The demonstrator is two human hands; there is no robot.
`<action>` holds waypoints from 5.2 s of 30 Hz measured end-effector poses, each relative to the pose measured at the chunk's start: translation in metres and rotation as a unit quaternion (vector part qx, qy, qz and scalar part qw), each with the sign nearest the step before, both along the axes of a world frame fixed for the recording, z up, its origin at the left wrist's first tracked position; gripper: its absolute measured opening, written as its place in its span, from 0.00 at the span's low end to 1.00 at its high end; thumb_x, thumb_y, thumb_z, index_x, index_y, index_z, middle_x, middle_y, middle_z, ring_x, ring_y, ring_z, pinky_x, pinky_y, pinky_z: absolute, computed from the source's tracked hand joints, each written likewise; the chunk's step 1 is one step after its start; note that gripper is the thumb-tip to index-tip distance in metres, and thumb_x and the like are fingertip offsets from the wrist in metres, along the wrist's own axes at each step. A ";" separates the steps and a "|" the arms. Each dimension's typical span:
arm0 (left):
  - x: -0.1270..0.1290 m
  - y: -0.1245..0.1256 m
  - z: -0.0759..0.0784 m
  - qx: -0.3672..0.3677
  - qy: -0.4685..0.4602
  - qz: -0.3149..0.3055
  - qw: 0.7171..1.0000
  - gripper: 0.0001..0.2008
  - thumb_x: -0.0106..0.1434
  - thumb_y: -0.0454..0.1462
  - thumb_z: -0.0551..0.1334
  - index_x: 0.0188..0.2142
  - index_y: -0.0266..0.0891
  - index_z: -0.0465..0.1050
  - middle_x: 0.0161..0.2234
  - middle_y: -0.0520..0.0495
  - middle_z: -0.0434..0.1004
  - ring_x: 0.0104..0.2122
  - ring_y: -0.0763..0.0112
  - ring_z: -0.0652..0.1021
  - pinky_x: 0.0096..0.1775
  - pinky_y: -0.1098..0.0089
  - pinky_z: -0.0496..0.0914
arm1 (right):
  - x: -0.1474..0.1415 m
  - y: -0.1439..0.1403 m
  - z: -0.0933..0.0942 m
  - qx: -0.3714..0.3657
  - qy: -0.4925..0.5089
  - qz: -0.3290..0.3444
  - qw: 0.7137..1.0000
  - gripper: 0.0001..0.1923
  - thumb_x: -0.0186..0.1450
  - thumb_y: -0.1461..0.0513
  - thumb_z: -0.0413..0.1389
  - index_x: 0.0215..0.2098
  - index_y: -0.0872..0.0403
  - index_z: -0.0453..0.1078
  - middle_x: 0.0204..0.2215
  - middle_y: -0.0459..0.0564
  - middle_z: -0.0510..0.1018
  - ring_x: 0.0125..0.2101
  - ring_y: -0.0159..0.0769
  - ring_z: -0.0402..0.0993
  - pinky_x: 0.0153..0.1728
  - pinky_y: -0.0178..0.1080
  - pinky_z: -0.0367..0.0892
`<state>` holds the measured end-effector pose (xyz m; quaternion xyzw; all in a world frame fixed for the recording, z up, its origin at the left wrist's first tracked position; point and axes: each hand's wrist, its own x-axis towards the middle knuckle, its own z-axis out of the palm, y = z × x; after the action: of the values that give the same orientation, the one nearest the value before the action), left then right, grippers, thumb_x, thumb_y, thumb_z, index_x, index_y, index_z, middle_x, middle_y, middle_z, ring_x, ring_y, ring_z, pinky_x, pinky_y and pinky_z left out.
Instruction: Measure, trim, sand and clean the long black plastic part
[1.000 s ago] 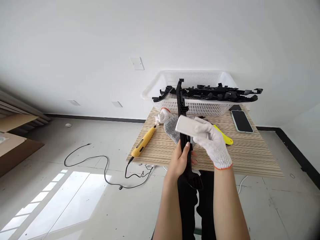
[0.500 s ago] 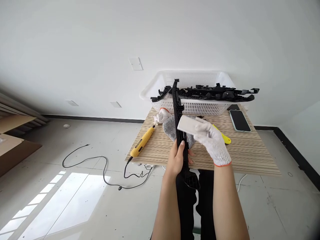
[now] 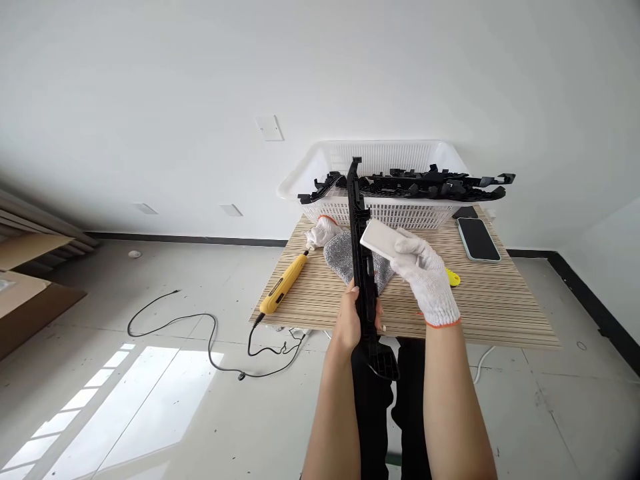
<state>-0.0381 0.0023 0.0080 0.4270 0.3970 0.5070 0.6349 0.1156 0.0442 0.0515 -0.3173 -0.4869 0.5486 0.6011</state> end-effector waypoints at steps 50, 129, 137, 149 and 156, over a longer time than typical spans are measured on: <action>-0.002 0.004 0.002 -0.077 -0.185 0.065 0.978 0.18 0.65 0.47 0.55 0.39 0.33 0.74 0.30 0.44 0.80 0.22 0.73 0.73 0.29 0.72 0.70 | -0.001 -0.001 -0.001 -0.027 -0.084 0.049 0.995 0.13 0.54 0.64 0.68 0.37 0.49 0.74 0.62 0.47 0.68 0.60 0.47 0.68 0.53 0.50 0.73; -0.003 0.003 0.008 -0.103 -0.108 0.093 0.984 0.25 0.60 0.55 0.66 0.42 0.34 0.80 0.34 0.43 0.83 0.27 0.72 0.77 0.28 0.74 0.69 | 0.000 -0.004 0.003 -0.028 -0.054 0.009 0.998 0.15 0.53 0.62 0.69 0.37 0.47 0.74 0.62 0.46 0.68 0.58 0.48 0.70 0.45 0.47 0.76; -0.004 0.005 0.006 -0.089 -0.171 0.048 0.980 0.21 0.59 0.50 0.60 0.38 0.33 0.77 0.29 0.43 0.80 0.15 0.78 0.67 0.15 0.76 0.56 | 0.000 -0.003 0.000 -0.003 -0.051 -0.017 0.999 0.14 0.54 0.63 0.68 0.37 0.48 0.73 0.62 0.45 0.69 0.59 0.46 0.69 0.56 0.51 0.71; -0.008 0.004 0.001 -0.065 -0.177 0.048 0.981 0.17 0.55 0.42 0.58 0.38 0.32 0.77 0.32 0.41 0.80 0.17 0.77 0.67 0.15 0.76 0.59 | 0.008 -0.006 0.004 -0.016 -0.110 0.010 0.994 0.14 0.54 0.63 0.69 0.37 0.48 0.74 0.62 0.47 0.69 0.58 0.48 0.70 0.50 0.50 0.75; -0.007 0.005 0.010 -0.059 -0.227 0.036 0.972 0.19 0.56 0.44 0.63 0.43 0.34 0.77 0.40 0.40 0.79 0.19 0.80 0.63 0.13 0.79 0.54 | 0.005 -0.006 0.001 0.013 -0.108 -0.018 0.994 0.14 0.55 0.62 0.69 0.39 0.48 0.73 0.63 0.47 0.68 0.61 0.49 0.67 0.53 0.53 0.73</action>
<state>-0.0455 0.0068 0.0182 0.2482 0.2872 0.5890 0.7134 0.1203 0.0385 0.0523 -0.3760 -0.5504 0.4932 0.5589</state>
